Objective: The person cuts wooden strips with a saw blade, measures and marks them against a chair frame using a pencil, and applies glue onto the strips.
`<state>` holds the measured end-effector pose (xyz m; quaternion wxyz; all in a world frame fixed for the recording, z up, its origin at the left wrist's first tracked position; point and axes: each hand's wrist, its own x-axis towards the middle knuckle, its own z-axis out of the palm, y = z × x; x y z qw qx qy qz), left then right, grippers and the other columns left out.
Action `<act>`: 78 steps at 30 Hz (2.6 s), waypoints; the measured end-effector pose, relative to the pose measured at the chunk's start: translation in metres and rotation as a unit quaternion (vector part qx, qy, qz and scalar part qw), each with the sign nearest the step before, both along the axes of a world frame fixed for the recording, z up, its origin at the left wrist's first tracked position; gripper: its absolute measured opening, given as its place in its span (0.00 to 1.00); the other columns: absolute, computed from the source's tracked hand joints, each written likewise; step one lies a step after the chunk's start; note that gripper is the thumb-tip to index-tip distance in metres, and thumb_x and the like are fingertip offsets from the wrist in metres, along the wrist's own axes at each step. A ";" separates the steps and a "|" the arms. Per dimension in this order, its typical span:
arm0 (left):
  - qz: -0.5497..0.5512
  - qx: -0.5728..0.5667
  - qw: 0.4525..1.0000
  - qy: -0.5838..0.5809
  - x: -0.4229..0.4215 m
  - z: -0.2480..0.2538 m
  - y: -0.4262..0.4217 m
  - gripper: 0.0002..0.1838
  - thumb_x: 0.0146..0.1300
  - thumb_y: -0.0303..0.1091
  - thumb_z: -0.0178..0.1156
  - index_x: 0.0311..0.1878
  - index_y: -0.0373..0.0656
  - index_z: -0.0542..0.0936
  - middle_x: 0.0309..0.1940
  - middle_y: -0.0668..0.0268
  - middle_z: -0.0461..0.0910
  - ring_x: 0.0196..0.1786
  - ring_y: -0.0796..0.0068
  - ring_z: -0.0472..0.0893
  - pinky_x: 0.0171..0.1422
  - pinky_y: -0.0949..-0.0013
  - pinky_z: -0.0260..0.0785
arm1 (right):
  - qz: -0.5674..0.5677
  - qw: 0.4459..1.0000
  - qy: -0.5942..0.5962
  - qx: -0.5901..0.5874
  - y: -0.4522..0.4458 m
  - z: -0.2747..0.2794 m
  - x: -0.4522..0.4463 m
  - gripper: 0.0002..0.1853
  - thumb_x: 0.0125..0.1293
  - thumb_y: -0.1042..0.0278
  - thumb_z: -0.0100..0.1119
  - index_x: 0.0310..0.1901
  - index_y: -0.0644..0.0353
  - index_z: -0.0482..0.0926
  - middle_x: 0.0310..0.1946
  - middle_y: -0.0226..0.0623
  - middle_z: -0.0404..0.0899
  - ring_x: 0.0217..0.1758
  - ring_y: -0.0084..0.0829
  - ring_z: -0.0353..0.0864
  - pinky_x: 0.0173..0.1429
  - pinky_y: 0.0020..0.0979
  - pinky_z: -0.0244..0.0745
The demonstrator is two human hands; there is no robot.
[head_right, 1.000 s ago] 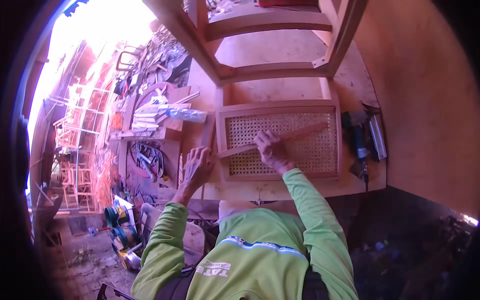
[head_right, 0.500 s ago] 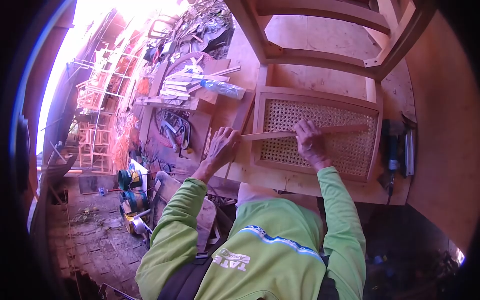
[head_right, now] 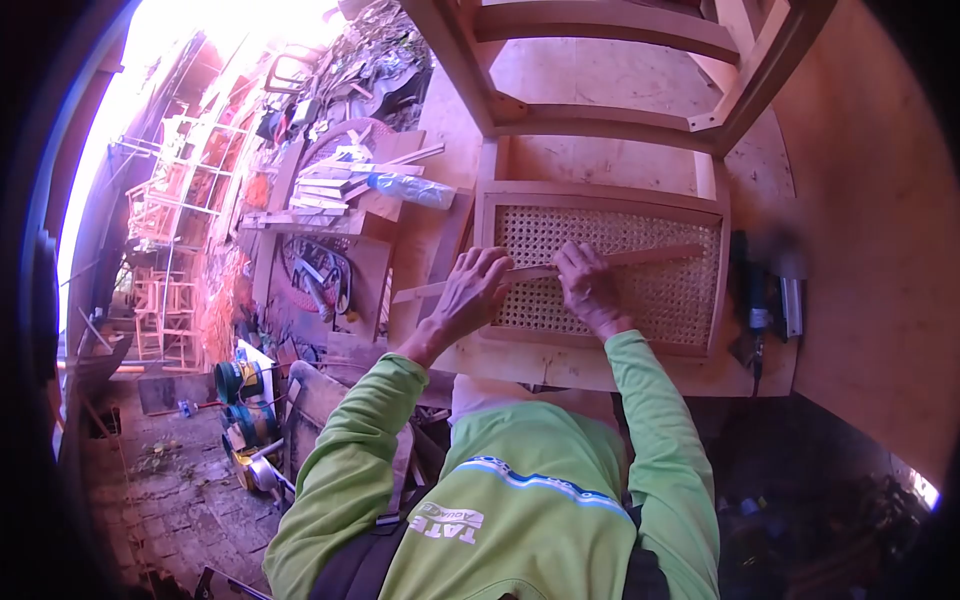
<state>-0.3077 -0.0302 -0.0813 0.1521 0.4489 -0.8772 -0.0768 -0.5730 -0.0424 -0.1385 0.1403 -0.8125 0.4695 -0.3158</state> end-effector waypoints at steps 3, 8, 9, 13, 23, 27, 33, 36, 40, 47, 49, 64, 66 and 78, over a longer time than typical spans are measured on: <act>-0.012 0.019 1.000 -0.007 -0.010 -0.006 -0.003 0.31 0.62 0.30 0.76 0.67 0.40 0.77 0.65 0.51 0.78 0.67 0.43 0.76 0.71 0.45 0.71 | -0.007 1.000 -0.012 0.001 0.002 -0.001 -0.004 0.15 0.61 0.77 0.72 0.49 0.58 0.84 0.49 0.37 0.80 0.54 0.45 0.83 0.59 0.46 0.85; 0.066 0.028 0.994 -0.085 0.049 0.017 0.011 0.31 0.60 0.31 0.76 0.66 0.41 0.77 0.62 0.51 0.78 0.65 0.43 0.77 0.67 0.44 0.70 | -0.005 1.000 -0.017 -0.003 0.001 -0.006 0.001 0.14 0.60 0.78 0.72 0.47 0.59 0.83 0.46 0.37 0.80 0.53 0.45 0.82 0.57 0.45 0.85; 0.075 0.034 0.990 -0.113 0.060 0.018 0.018 0.30 0.61 0.30 0.75 0.66 0.41 0.77 0.61 0.51 0.78 0.64 0.44 0.77 0.67 0.44 0.70 | 0.001 1.000 -0.024 -0.001 0.002 -0.005 0.001 0.14 0.60 0.78 0.72 0.47 0.59 0.83 0.46 0.37 0.80 0.53 0.45 0.82 0.57 0.45 0.85; 0.055 0.023 0.994 -0.094 0.080 0.009 0.019 0.19 0.62 0.28 0.71 0.55 0.47 0.80 0.54 0.57 0.79 0.59 0.48 0.79 0.63 0.47 0.72 | -0.001 1.000 -0.022 -0.010 0.000 0.000 0.001 0.13 0.60 0.79 0.72 0.46 0.59 0.83 0.45 0.37 0.79 0.53 0.44 0.82 0.57 0.45 0.84; 0.053 -0.016 0.997 -0.056 0.081 0.002 0.020 0.13 0.64 0.25 0.71 0.49 0.49 0.82 0.47 0.60 0.80 0.54 0.50 0.81 0.58 0.49 0.75 | 0.001 1.000 -0.018 -0.010 0.000 -0.002 0.000 0.16 0.59 0.80 0.74 0.47 0.60 0.83 0.46 0.37 0.80 0.53 0.43 0.82 0.58 0.44 0.85; 0.060 0.005 0.995 -0.074 0.078 0.008 0.022 0.13 0.64 0.27 0.72 0.50 0.48 0.82 0.50 0.59 0.81 0.57 0.49 0.80 0.63 0.47 0.73 | 0.003 1.000 -0.017 -0.011 0.000 -0.002 -0.001 0.15 0.59 0.79 0.74 0.48 0.60 0.83 0.46 0.36 0.80 0.52 0.43 0.82 0.57 0.44 0.85; 0.043 0.015 0.999 -0.001 0.002 0.012 0.008 0.21 0.65 0.30 0.73 0.61 0.43 0.81 0.65 0.55 0.78 0.65 0.47 0.78 0.70 0.45 0.71 | 0.002 1.000 -0.015 -0.010 0.000 -0.003 -0.001 0.15 0.60 0.77 0.72 0.49 0.59 0.84 0.47 0.37 0.81 0.52 0.44 0.83 0.56 0.44 0.84; -0.040 -0.018 0.998 0.037 -0.036 0.000 -0.004 0.19 0.66 0.28 0.71 0.59 0.43 0.81 0.63 0.55 0.79 0.63 0.47 0.78 0.69 0.45 0.72 | 0.001 1.000 -0.008 -0.017 0.000 -0.004 -0.001 0.13 0.63 0.77 0.70 0.50 0.60 0.84 0.47 0.37 0.81 0.52 0.44 0.83 0.57 0.45 0.84; -0.055 0.013 0.997 0.053 -0.047 -0.018 -0.013 0.18 0.65 0.24 0.68 0.58 0.42 0.82 0.59 0.55 0.81 0.62 0.47 0.79 0.69 0.47 0.73 | -0.012 1.000 -0.007 -0.017 -0.001 -0.009 0.000 0.12 0.64 0.77 0.68 0.50 0.60 0.84 0.47 0.38 0.81 0.53 0.44 0.83 0.57 0.46 0.84; -0.083 -0.002 0.992 0.091 -0.047 -0.025 -0.013 0.17 0.62 0.19 0.67 0.54 0.41 0.84 0.55 0.55 0.82 0.60 0.46 0.80 0.66 0.49 0.77 | 0.002 0.999 -0.027 0.017 0.000 -0.002 -0.004 0.11 0.66 0.78 0.68 0.50 0.62 0.83 0.48 0.43 0.80 0.54 0.47 0.84 0.59 0.47 0.84; -0.090 0.003 0.991 0.096 -0.049 -0.024 -0.013 0.17 0.61 0.19 0.68 0.54 0.40 0.85 0.55 0.55 0.83 0.59 0.46 0.80 0.64 0.48 0.78 | 0.003 0.998 -0.046 0.038 0.002 0.008 -0.013 0.11 0.67 0.79 0.68 0.50 0.63 0.83 0.49 0.44 0.79 0.55 0.47 0.84 0.60 0.47 0.84; -0.071 0.008 0.993 0.090 -0.049 -0.031 -0.013 0.20 0.56 0.16 0.69 0.53 0.39 0.85 0.54 0.56 0.82 0.57 0.46 0.80 0.63 0.48 0.80 | -0.185 0.842 -0.487 0.139 0.072 -0.005 -0.053 0.10 0.85 0.70 0.62 0.59 0.64 0.88 0.46 0.35 0.80 0.46 0.26 0.86 0.51 0.27 0.84; -0.074 0.005 0.993 0.089 -0.049 -0.031 -0.013 0.20 0.57 0.16 0.69 0.53 0.39 0.85 0.54 0.56 0.82 0.57 0.46 0.80 0.63 0.48 0.80 | -0.188 0.875 -0.435 0.099 0.068 -0.003 -0.046 0.10 0.81 0.76 0.65 0.59 0.63 0.88 0.46 0.36 0.82 0.49 0.31 0.89 0.52 0.31 0.85; -0.061 0.002 0.993 0.102 -0.047 -0.033 -0.014 0.16 0.60 0.18 0.70 0.52 0.40 0.85 0.53 0.57 0.83 0.57 0.47 0.81 0.61 0.48 0.80 | -0.220 0.906 -0.358 0.057 0.057 0.008 -0.001 0.10 0.78 0.79 0.67 0.56 0.66 0.88 0.48 0.43 0.89 0.50 0.40 0.92 0.55 0.37 0.86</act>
